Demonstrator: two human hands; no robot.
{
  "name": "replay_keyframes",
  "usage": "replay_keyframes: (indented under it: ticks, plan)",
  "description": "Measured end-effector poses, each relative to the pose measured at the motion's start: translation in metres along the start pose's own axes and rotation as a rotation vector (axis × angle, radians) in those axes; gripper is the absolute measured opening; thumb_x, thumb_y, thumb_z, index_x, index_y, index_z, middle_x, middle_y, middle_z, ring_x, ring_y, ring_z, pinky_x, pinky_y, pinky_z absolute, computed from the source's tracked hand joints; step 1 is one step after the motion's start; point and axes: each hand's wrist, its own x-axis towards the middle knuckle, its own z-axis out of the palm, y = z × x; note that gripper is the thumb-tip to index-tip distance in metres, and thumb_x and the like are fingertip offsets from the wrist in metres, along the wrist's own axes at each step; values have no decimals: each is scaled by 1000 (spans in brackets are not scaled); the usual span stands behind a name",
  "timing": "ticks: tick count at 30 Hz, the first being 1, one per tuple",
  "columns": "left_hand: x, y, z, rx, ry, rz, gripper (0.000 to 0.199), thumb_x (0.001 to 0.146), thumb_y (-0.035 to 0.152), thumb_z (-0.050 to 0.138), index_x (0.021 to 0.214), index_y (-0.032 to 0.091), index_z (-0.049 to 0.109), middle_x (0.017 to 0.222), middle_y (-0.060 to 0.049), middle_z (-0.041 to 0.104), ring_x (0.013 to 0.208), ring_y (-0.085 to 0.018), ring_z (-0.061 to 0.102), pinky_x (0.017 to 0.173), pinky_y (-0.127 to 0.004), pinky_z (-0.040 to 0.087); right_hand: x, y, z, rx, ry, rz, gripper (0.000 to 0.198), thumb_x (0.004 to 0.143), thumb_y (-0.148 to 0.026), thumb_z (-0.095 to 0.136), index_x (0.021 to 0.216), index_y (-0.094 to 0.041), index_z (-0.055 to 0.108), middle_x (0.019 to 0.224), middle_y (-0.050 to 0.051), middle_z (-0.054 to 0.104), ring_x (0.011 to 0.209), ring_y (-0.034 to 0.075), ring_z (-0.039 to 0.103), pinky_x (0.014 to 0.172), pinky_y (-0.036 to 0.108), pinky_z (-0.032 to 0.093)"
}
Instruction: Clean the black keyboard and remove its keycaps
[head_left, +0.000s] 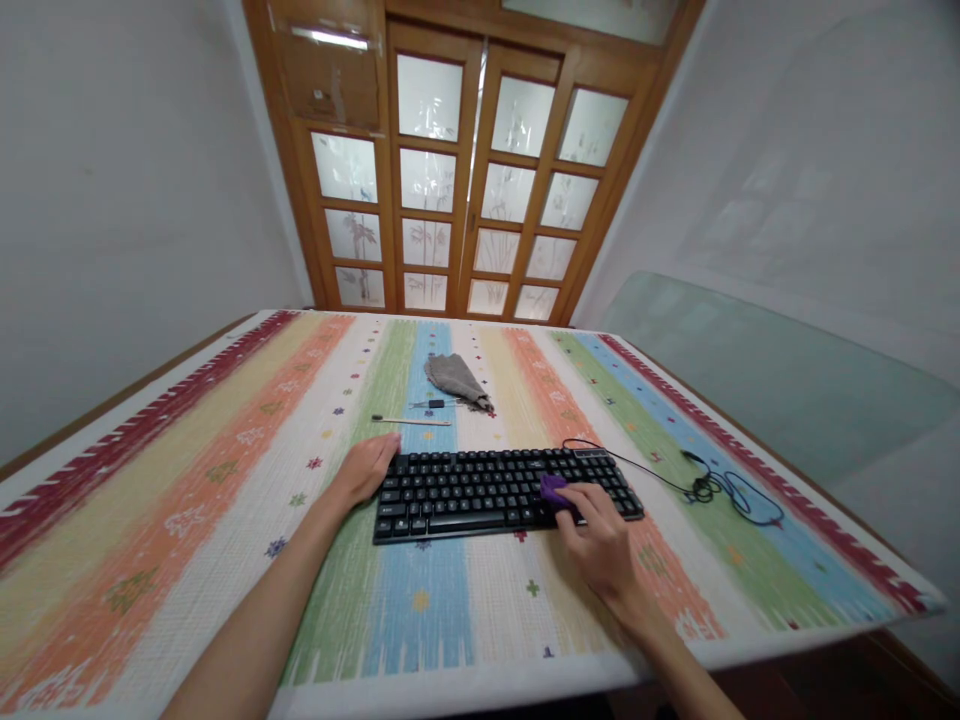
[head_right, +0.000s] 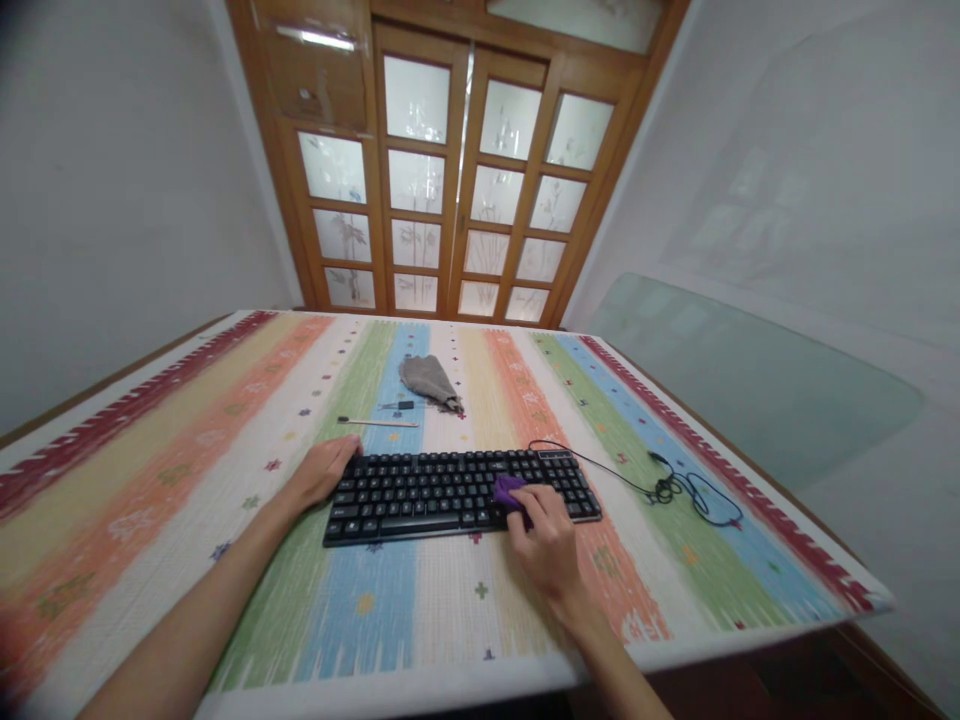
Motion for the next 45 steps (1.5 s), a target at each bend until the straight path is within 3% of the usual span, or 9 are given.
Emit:
replay_keyframes:
  ticks: [4, 11, 16, 20, 26, 35, 40, 45]
  plan:
    - [1, -1, 0, 10, -13, -12, 50, 97, 47, 16, 72, 23, 52, 74, -6, 66, 77, -25, 63, 79, -39, 48, 10, -17, 10, -14, -220, 29, 20, 83, -5, 49, 77, -18, 62, 80, 6, 64, 78, 21, 57, 75, 35, 46]
    - [-1, 0, -1, 21, -13, -15, 51, 96, 48, 16, 73, 22, 53, 75, -6, 66, 77, -25, 62, 81, -40, 48, 13, -5, 0, -71, -335, -84, 22, 84, -3, 49, 85, -17, 66, 91, 7, 68, 82, 22, 57, 77, 36, 42]
    - [-1, 1, -3, 33, -32, -14, 51, 95, 49, 15, 73, 22, 52, 73, -6, 64, 75, -24, 61, 81, -39, 48, 11, 12, -8, -151, -317, -22, 21, 85, -4, 48, 78, -17, 63, 85, 8, 66, 80, 23, 54, 76, 36, 42]
    - [0, 1, -2, 45, -30, -27, 51, 94, 48, 15, 73, 22, 53, 74, -6, 65, 74, -24, 61, 81, -39, 48, 9, 1, 2, -196, -304, -4, 20, 84, -5, 49, 75, -17, 62, 81, 8, 63, 81, 24, 53, 78, 38, 43]
    - [-1, 2, -2, 46, -20, -27, 51, 94, 48, 16, 74, 22, 54, 75, -6, 65, 76, -24, 62, 83, -39, 48, 9, -25, 18, -37, -284, -30, 22, 84, -4, 48, 85, -17, 64, 90, 8, 66, 84, 23, 55, 80, 38, 46]
    - [-2, -3, -1, 38, -27, -25, 52, 95, 49, 16, 77, 22, 55, 80, -6, 67, 80, -24, 62, 83, -39, 47, 10, -6, 2, 15, -360, -116, 22, 86, -3, 49, 87, -17, 66, 90, 8, 65, 87, 23, 57, 80, 40, 52]
    - [-3, -2, -2, 43, -29, -20, 51, 95, 49, 16, 77, 22, 55, 79, -6, 66, 79, -24, 62, 81, -39, 48, 12, -23, 17, 96, -279, -7, 23, 86, -3, 48, 86, -17, 67, 90, 8, 65, 83, 21, 58, 75, 38, 53]
    - [-3, -2, -2, 45, -27, -8, 51, 95, 48, 16, 77, 22, 56, 80, -6, 67, 80, -24, 63, 83, -40, 48, 6, -27, 14, 47, -330, -98, 25, 85, -1, 49, 95, -16, 67, 99, 10, 65, 92, 24, 56, 83, 41, 53]
